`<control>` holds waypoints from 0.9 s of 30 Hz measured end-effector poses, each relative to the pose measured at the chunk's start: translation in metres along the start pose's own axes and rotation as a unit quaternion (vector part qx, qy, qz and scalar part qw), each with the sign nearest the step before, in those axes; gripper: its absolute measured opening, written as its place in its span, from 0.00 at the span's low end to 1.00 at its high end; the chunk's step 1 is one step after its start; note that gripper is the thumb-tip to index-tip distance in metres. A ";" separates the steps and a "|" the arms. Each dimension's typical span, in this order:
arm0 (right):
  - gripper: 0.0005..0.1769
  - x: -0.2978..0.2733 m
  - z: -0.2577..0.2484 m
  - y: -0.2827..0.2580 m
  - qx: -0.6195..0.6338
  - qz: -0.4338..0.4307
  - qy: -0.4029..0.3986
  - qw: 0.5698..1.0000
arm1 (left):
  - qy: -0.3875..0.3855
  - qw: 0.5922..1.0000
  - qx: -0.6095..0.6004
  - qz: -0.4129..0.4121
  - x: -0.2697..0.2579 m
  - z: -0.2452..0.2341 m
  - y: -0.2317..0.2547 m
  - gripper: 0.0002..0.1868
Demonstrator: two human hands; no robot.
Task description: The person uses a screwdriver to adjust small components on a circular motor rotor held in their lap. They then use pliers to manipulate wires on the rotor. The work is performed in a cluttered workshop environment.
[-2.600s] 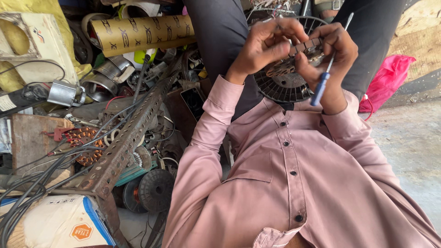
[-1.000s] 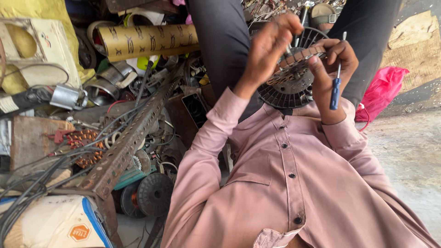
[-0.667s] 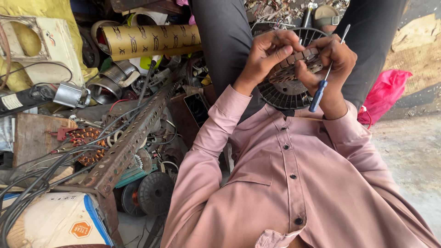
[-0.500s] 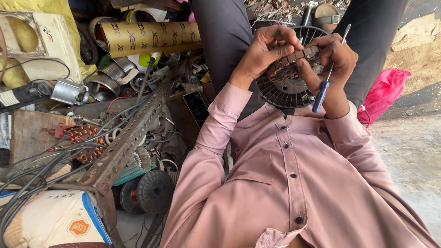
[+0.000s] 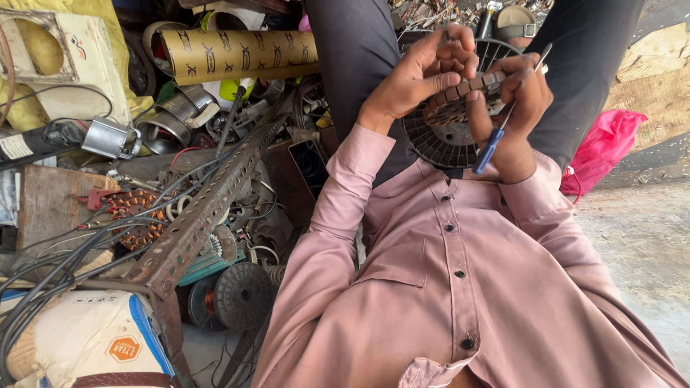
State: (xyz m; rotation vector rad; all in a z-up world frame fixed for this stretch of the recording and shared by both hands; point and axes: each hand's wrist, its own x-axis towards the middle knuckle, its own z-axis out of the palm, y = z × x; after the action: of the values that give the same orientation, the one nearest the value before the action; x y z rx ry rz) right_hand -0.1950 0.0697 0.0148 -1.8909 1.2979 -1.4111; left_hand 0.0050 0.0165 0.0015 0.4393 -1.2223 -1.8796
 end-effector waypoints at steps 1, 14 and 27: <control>0.25 0.002 -0.001 0.001 -0.002 0.000 -0.005 1.000 | -0.004 1.000 -0.002 0.002 -0.001 0.000 0.000 0.19; 0.25 -0.007 -0.011 -0.006 0.194 0.149 0.028 0.969 | 0.163 0.966 0.169 0.109 0.006 -0.002 -0.019 0.12; 0.29 -0.011 -0.008 0.014 0.055 0.014 0.025 0.998 | 0.025 0.998 0.054 -0.002 0.005 -0.006 -0.018 0.11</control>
State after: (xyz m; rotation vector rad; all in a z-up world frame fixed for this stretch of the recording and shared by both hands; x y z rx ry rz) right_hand -0.2080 0.0743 0.0017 -1.7689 1.2381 -1.4936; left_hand -0.0022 0.0123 -0.0158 0.5456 -1.2946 -1.8005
